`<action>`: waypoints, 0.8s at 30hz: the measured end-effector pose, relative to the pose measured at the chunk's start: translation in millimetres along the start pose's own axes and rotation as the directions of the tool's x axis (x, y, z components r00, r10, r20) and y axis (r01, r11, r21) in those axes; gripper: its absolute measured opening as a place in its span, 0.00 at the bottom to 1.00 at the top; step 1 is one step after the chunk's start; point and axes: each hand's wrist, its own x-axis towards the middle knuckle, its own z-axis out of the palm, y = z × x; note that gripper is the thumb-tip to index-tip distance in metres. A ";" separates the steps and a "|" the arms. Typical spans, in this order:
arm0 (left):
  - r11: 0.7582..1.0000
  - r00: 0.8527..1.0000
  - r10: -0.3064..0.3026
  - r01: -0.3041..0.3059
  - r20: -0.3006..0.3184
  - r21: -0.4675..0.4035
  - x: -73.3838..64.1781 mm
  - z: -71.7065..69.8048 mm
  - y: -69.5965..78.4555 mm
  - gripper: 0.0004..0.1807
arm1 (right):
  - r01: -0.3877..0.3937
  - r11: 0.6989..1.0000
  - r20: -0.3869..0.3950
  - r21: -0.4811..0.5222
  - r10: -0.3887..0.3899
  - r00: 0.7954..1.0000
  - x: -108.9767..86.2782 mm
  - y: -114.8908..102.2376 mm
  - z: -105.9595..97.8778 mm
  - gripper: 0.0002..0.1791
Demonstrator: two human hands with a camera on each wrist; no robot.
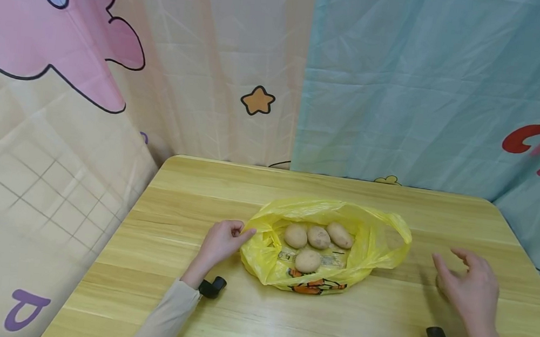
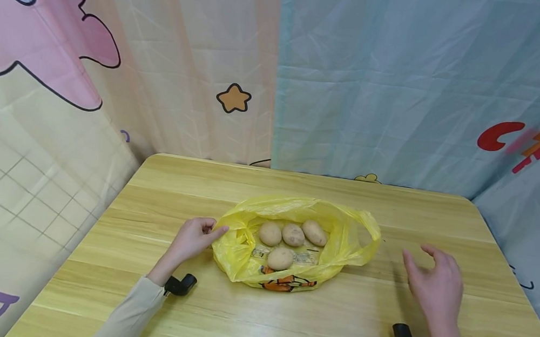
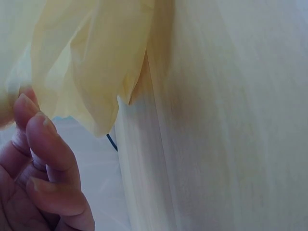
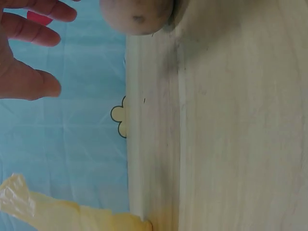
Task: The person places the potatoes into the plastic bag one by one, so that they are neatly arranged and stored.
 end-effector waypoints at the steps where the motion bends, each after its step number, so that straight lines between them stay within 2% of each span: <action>1: 1.000 1.000 0.002 -0.002 -0.001 0.001 0.0 0.0 0.0 0.25 | 0.004 1.000 0.019 -0.005 -0.003 1.000 -0.4 2.6 -0.9 0.25; 8: 1.000 1.000 0.015 -0.015 -0.017 0.001 -0.2 0.9 -0.8 0.25 | -0.013 0.998 0.155 -0.065 0.023 0.988 -4.1 17.9 -5.0 0.35; 16: 1.000 1.000 0.016 -0.016 -0.009 -0.013 -0.3 0.2 0.4 0.24 | -0.035 0.989 0.254 -0.143 0.071 0.965 -5.8 28.8 -4.8 0.42; 24: 1.000 1.000 0.001 -0.001 0.001 -0.006 -0.4 -1.1 -0.4 0.25 | -0.070 0.982 0.333 -0.175 0.126 0.935 -4.9 33.5 -3.4 0.45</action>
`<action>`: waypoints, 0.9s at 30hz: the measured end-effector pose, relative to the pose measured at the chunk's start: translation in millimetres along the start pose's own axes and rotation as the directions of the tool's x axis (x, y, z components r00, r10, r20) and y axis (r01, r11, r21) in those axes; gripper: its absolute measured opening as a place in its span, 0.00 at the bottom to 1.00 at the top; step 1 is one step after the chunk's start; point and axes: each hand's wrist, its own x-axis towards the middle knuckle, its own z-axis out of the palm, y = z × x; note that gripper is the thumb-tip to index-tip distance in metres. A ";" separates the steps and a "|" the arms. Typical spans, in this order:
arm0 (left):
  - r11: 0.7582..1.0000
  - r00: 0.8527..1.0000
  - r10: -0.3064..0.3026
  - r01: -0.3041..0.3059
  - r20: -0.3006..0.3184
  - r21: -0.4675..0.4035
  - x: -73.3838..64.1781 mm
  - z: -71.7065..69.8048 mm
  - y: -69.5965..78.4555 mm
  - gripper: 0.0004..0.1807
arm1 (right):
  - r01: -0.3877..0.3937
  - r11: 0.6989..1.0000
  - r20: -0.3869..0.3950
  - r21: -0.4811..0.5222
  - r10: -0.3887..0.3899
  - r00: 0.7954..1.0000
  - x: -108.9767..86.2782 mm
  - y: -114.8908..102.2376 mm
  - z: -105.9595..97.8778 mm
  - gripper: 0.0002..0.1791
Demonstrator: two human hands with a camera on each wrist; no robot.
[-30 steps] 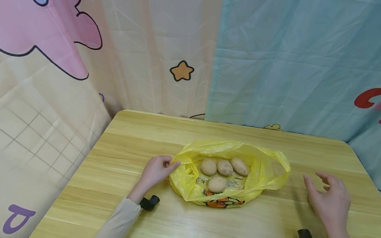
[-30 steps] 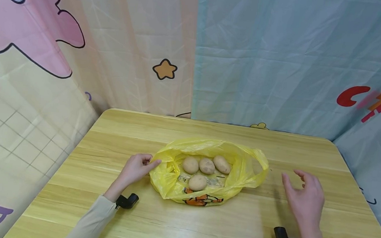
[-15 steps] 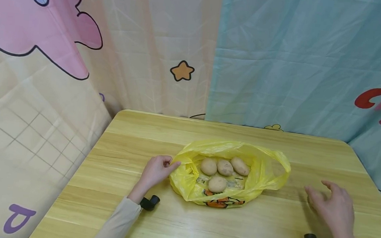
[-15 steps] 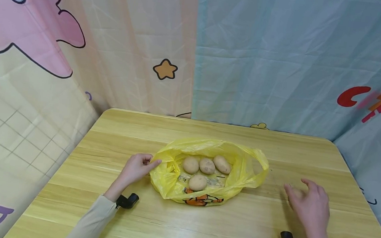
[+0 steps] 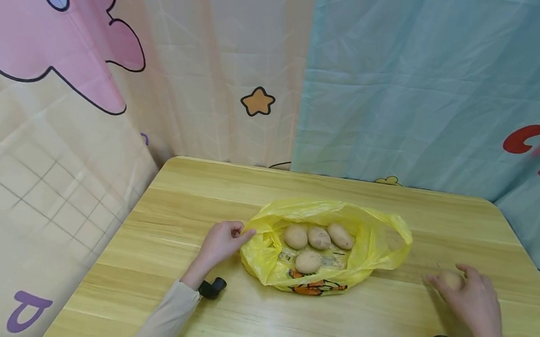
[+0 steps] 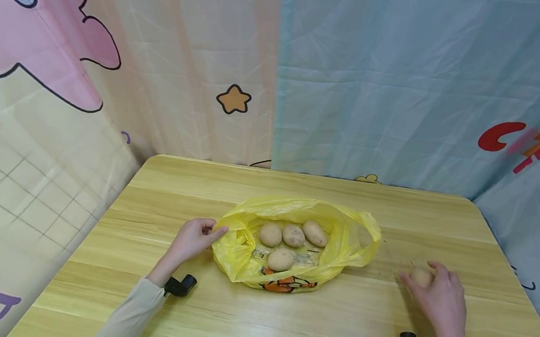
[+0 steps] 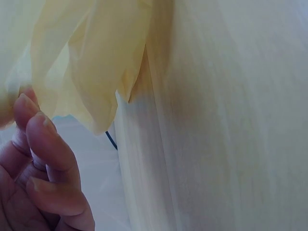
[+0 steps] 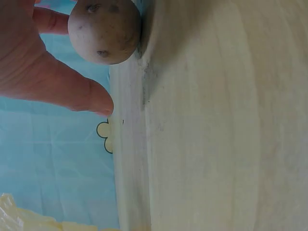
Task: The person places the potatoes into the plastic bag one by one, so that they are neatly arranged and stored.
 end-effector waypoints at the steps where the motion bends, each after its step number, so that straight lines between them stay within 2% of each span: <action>1: 1.000 1.000 0.001 -0.001 -0.001 0.000 -0.3 -0.1 0.3 0.25 | -0.005 1.000 0.011 -0.001 0.005 1.000 -0.2 0.1 -0.1 0.46; 6: 1.000 1.000 0.001 -0.001 -0.002 -0.003 -1.2 -0.5 1.5 0.24 | -0.025 1.000 0.048 0.012 0.025 0.999 -1.7 -0.6 0.0 0.48; 11: 1.000 1.000 -0.007 0.007 0.001 -0.005 -1.8 -1.1 2.2 0.23 | -0.021 1.000 0.052 0.012 0.020 0.998 -1.4 -0.2 0.7 0.47; 27: 1.000 1.000 -0.007 0.007 -0.006 0.002 -0.9 -1.5 0.7 0.23 | -0.012 1.000 -0.059 0.023 0.014 0.998 -4.5 1.2 3.5 0.36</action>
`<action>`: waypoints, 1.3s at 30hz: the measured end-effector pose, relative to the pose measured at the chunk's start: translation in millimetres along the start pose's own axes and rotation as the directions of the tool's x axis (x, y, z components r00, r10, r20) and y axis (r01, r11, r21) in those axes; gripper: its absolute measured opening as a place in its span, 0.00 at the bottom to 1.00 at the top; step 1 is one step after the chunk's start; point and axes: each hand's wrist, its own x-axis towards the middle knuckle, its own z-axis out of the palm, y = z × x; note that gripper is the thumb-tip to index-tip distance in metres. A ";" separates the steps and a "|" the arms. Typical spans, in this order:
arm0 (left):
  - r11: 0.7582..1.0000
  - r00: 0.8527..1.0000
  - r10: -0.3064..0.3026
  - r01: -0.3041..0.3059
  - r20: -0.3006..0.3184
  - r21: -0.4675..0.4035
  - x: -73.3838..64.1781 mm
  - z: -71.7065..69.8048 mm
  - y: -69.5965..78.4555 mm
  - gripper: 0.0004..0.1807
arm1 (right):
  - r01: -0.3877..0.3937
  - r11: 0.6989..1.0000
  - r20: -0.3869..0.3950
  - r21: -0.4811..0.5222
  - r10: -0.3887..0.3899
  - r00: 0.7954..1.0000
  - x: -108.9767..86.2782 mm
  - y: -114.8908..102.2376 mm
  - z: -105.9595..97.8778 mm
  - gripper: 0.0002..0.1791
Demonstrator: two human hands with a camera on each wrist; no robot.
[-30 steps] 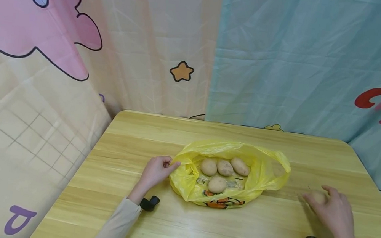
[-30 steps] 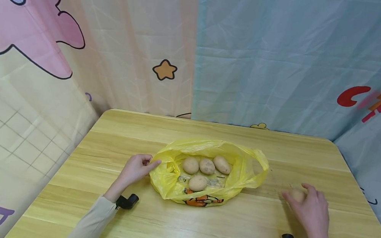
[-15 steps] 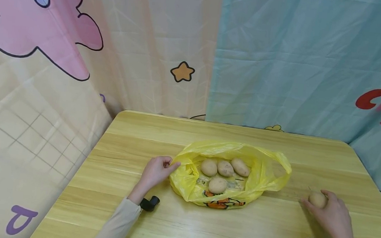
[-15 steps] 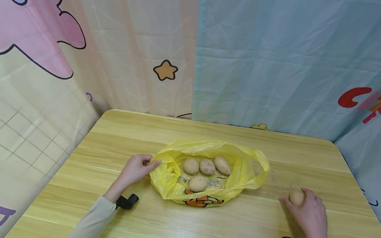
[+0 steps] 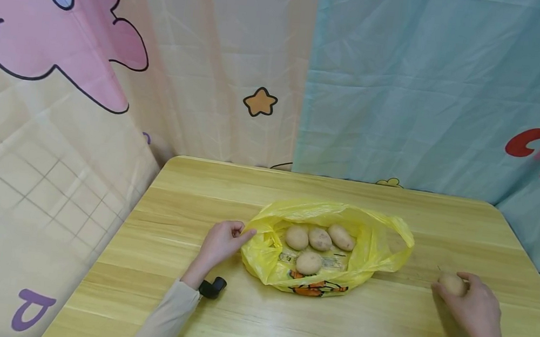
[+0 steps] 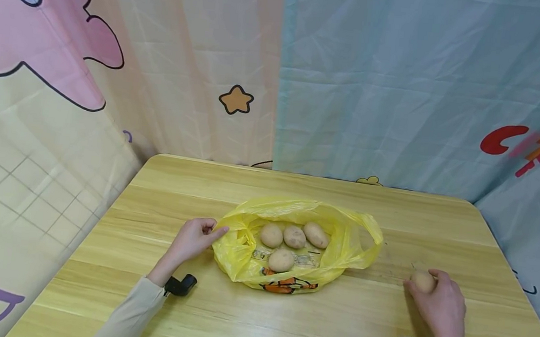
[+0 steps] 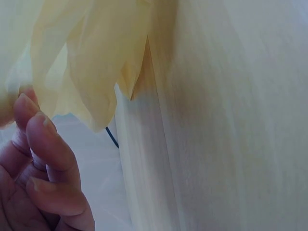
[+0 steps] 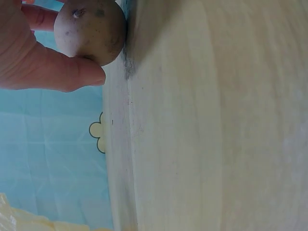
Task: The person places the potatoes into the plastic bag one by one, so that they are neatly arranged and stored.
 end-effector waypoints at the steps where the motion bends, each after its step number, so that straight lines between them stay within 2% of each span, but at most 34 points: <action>1: 1.000 1.000 0.002 -0.002 0.001 -0.001 -0.1 0.0 0.0 0.23 | 0.004 1.000 -0.012 0.000 -0.004 1.000 -0.5 0.4 0.7 0.36; 18: 1.000 1.000 -0.020 0.020 0.014 0.005 0.8 0.2 0.6 0.24 | 0.038 0.998 -0.120 0.042 -0.033 0.992 -5.8 -1.6 -1.5 0.32; 23: 1.000 1.000 -0.010 0.010 0.010 0.008 0.9 1.0 0.4 0.24 | 0.052 0.997 -0.150 0.061 -0.042 0.988 -6.9 -4.8 -3.1 0.31; 31: 1.000 1.000 0.003 -0.003 0.005 0.000 0.8 0.8 0.2 0.24 | 0.052 0.995 -0.189 0.084 -0.035 0.981 -6.7 -11.5 -5.1 0.30; 39: 1.000 1.000 -0.009 0.009 0.009 0.004 1.3 1.5 -0.6 0.23 | 0.030 0.993 -0.226 0.110 -0.005 0.974 -8.7 -18.8 -7.5 0.29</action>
